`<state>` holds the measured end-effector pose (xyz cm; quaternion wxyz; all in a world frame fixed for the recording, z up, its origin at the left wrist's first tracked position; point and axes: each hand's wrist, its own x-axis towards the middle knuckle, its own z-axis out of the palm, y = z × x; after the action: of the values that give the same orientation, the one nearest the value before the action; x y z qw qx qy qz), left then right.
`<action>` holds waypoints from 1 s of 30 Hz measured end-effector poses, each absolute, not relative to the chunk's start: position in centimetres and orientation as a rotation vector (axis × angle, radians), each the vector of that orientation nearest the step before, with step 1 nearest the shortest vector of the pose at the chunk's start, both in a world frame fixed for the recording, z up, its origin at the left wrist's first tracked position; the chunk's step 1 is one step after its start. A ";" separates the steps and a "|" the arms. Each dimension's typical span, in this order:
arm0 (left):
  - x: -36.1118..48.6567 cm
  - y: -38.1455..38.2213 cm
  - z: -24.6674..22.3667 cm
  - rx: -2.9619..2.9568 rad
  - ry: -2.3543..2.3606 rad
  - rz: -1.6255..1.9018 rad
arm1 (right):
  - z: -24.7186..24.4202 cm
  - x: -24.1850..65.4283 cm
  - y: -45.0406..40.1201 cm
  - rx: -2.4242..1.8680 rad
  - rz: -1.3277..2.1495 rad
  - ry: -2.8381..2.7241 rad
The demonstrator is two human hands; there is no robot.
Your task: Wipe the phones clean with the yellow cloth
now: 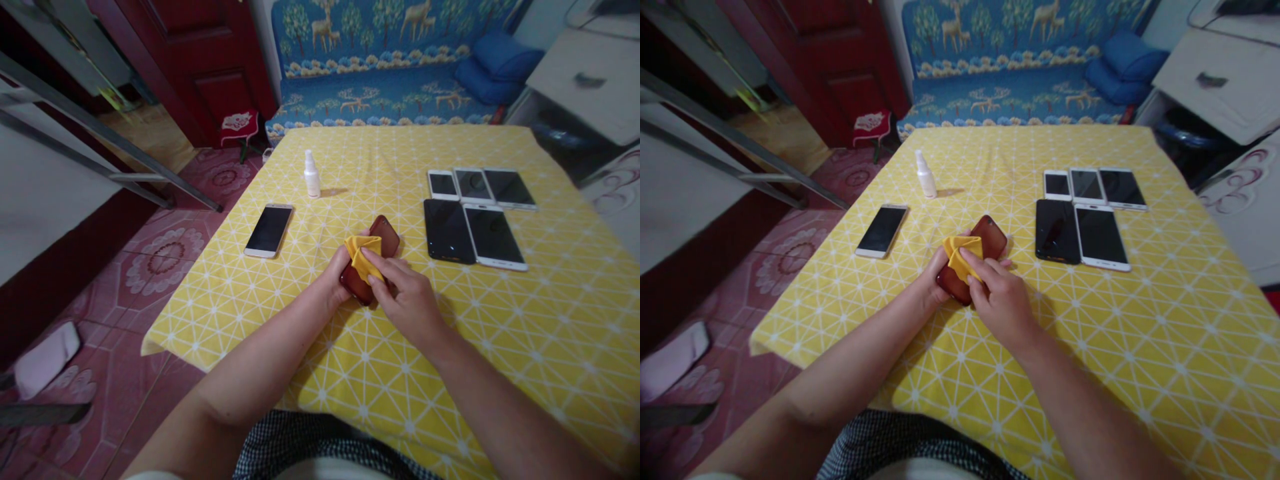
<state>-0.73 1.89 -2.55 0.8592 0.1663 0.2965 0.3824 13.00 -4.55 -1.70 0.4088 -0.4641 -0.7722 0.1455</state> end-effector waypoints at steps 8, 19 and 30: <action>-0.5 1.0 -0.6 0.374 0.641 0.762 | -1.7 12.7 -4.7 -1.177 0.393 -1.941; -0.5 1.7 -1.2 0.337 0.686 0.747 | -1.8 12.9 -4.4 -1.139 0.389 -1.949; -0.7 1.5 -0.7 0.257 0.597 0.753 | -2.1 13.2 -4.0 -0.944 0.349 -2.037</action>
<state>-0.74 1.48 -0.67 0.8790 0.1233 0.2862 0.3610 13.19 -4.05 -2.08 0.4211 -0.3770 -0.8131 0.1394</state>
